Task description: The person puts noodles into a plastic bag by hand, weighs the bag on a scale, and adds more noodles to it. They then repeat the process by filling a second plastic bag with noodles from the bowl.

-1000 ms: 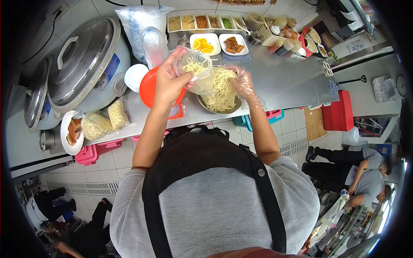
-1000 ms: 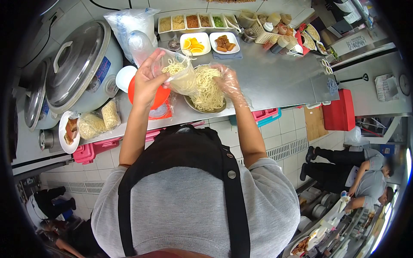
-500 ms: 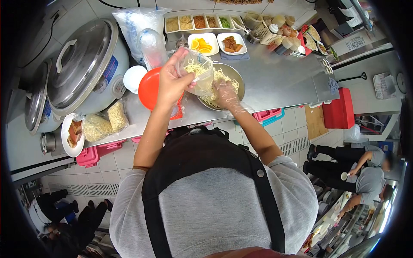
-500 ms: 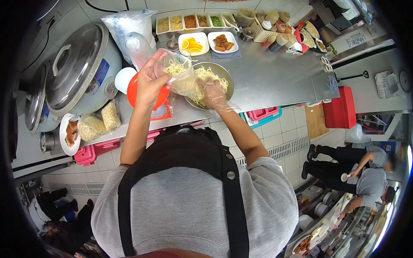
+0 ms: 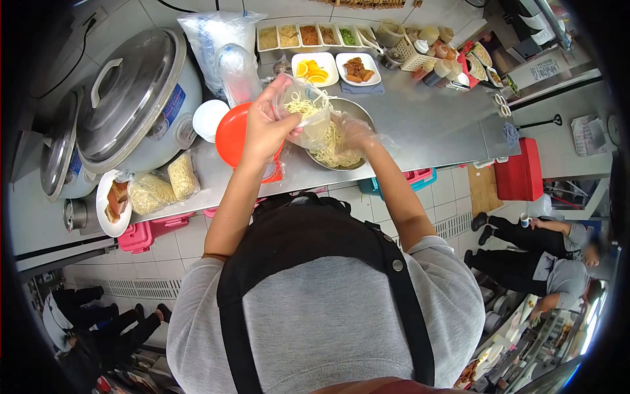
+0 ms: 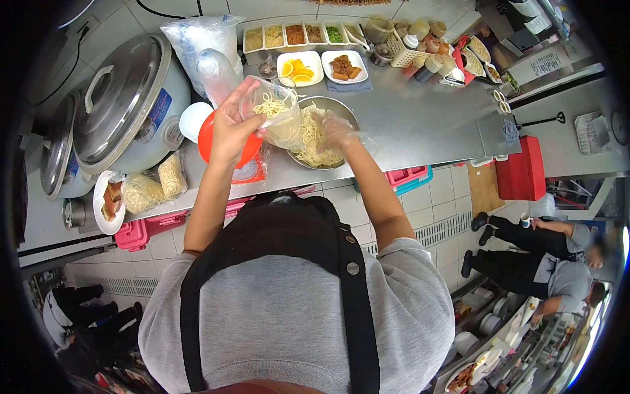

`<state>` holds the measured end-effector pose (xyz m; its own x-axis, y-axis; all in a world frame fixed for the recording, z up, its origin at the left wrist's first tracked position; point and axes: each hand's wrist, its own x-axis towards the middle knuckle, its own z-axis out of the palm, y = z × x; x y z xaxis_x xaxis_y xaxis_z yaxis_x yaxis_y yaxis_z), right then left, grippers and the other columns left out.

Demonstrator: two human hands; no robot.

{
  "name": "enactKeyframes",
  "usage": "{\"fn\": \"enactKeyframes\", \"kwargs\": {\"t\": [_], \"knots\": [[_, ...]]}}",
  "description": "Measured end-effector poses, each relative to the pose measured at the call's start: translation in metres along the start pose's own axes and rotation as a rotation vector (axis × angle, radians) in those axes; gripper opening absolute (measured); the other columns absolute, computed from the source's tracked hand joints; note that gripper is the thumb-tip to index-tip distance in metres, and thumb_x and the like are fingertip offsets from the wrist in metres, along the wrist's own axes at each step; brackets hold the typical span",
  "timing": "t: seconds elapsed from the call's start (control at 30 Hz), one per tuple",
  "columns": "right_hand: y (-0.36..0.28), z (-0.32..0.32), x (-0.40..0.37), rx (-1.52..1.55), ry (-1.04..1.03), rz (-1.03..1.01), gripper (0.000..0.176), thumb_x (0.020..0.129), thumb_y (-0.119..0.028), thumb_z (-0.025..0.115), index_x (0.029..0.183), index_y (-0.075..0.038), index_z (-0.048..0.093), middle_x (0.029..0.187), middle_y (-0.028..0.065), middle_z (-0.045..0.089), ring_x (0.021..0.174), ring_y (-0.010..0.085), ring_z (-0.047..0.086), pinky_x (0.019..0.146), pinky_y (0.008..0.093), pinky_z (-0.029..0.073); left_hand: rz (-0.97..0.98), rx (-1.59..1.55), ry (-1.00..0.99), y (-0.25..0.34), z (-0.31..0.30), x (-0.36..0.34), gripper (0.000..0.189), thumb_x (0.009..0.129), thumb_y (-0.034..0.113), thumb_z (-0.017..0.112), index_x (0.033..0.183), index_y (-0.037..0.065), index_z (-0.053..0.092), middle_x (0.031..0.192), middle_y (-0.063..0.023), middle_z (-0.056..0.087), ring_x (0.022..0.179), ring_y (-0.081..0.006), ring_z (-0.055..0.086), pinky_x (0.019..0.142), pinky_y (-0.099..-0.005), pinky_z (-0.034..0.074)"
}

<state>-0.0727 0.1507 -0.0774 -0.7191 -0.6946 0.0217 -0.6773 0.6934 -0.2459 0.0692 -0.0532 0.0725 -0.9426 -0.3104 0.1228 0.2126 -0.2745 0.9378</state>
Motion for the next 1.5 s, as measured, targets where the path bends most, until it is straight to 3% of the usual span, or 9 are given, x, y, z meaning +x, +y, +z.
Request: {"fn": "enactKeyframes", "kwargs": {"t": [0.27, 0.33, 0.47, 0.6, 0.67, 0.77, 0.93, 1.13, 1.5], "knots": [[0.042, 0.013, 0.009, -0.119, -0.149, 0.01, 0.034, 0.074, -0.016, 0.066, 0.106, -0.006, 0.062, 0.092, 0.0206, 0.063, 0.086, 0.0303, 0.063, 0.076, 0.036, 0.049, 0.005, -0.012, -0.011, 0.001, -0.003, 0.001, 0.072, 0.07, -0.013, 0.056, 0.136, -0.004, 0.028, 0.136, -0.0162, 0.038, 0.063, -0.0112, 0.06, 0.048, -0.0211, 0.046], [0.021, -0.043, 0.005, 0.263, 0.008, 0.013, 0.023, 0.07, -0.008, 0.064, 0.092, -0.002, 0.066, 0.089, 0.0202, 0.064, 0.081, 0.0308, 0.064, 0.078, 0.0345, 0.05, 0.007, 0.004, -0.004, 0.002, -0.005, 0.001, 0.072, 0.07, -0.013, 0.056, 0.136, -0.004, 0.028, 0.136, -0.0167, 0.038, 0.063, -0.0112, 0.06, 0.048, -0.0211, 0.046], [-0.007, -0.101, 0.007, 0.348, -0.114, 0.197, 0.023, 0.07, -0.009, 0.066, 0.093, -0.003, 0.067, 0.088, 0.0179, 0.065, 0.081, 0.0297, 0.063, 0.078, 0.0336, 0.049, -0.01, -0.005, -0.004, 0.004, -0.005, 0.001, 0.072, 0.071, -0.012, 0.056, 0.136, -0.004, 0.029, 0.136, -0.0173, 0.038, 0.064, -0.0114, 0.061, 0.048, -0.021, 0.046], [0.002, -0.049, -0.006, 0.353, -0.154, 0.176, 0.039, 0.069, -0.017, 0.071, 0.107, -0.009, 0.064, 0.097, 0.0188, 0.064, 0.086, 0.025, 0.064, 0.078, 0.0342, 0.049, -0.004, -0.011, -0.004, 0.001, -0.002, 0.003, 0.072, 0.071, -0.012, 0.057, 0.136, -0.004, 0.029, 0.136, -0.0171, 0.038, 0.064, -0.0113, 0.06, 0.048, -0.0209, 0.046], [-0.001, -0.002, -0.028, -0.056, 0.038, -0.089, 0.043, 0.07, -0.018, 0.07, 0.112, -0.012, 0.061, 0.1, 0.0196, 0.062, 0.092, 0.0294, 0.062, 0.083, 0.0356, 0.048, -0.004, -0.002, -0.005, 0.001, -0.003, 0.005, 0.072, 0.071, -0.012, 0.056, 0.136, -0.004, 0.029, 0.136, -0.0172, 0.038, 0.063, -0.0112, 0.06, 0.048, -0.0209, 0.046], [0.007, 0.011, -0.03, -0.109, -0.103, -0.028, 0.047, 0.07, -0.01, 0.067, 0.116, -0.011, 0.058, 0.096, 0.0193, 0.062, 0.096, 0.0326, 0.059, 0.084, 0.0351, 0.047, -0.009, 0.007, -0.008, 0.002, -0.004, 0.007, 0.072, 0.071, -0.013, 0.056, 0.136, -0.004, 0.028, 0.136, -0.0173, 0.038, 0.063, -0.0111, 0.059, 0.049, -0.0209, 0.046], [0.022, -0.053, -0.011, 0.126, -0.086, 0.134, 0.031, 0.071, -0.02, 0.07, 0.101, -0.013, 0.067, 0.088, 0.0166, 0.064, 0.084, 0.0307, 0.062, 0.081, 0.0369, 0.049, -0.013, 0.012, -0.035, 0.0, -0.001, 0.014, 0.072, 0.071, -0.013, 0.056, 0.136, -0.004, 0.028, 0.135, -0.0173, 0.039, 0.063, -0.0116, 0.06, 0.049, -0.0214, 0.046], [-0.018, -0.173, 0.005, 0.323, -0.127, 0.306, 0.022, 0.072, -0.008, 0.066, 0.093, -0.01, 0.069, 0.087, 0.0118, 0.068, 0.076, 0.0217, 0.065, 0.074, 0.0327, 0.05, -0.006, 0.02, -0.062, 0.007, 0.003, 0.019, 0.071, 0.071, -0.013, 0.056, 0.136, -0.003, 0.029, 0.136, -0.018, 0.038, 0.064, -0.0116, 0.061, 0.049, -0.021, 0.047], [-0.046, -0.264, 0.023, 0.593, 0.153, -0.013, 0.015, 0.077, -0.01, 0.068, 0.091, -0.005, 0.067, 0.079, 0.0036, 0.066, 0.066, 0.0079, 0.056, 0.058, 0.0225, 0.048, 0.154, 0.054, -0.002, 0.055, -0.015, 0.011, 0.064, 0.073, -0.008, 0.056, 0.133, -0.005, 0.034, 0.133, -0.0197, 0.041, 0.061, -0.0057, 0.054, 0.053, -0.0188, 0.044]]}}
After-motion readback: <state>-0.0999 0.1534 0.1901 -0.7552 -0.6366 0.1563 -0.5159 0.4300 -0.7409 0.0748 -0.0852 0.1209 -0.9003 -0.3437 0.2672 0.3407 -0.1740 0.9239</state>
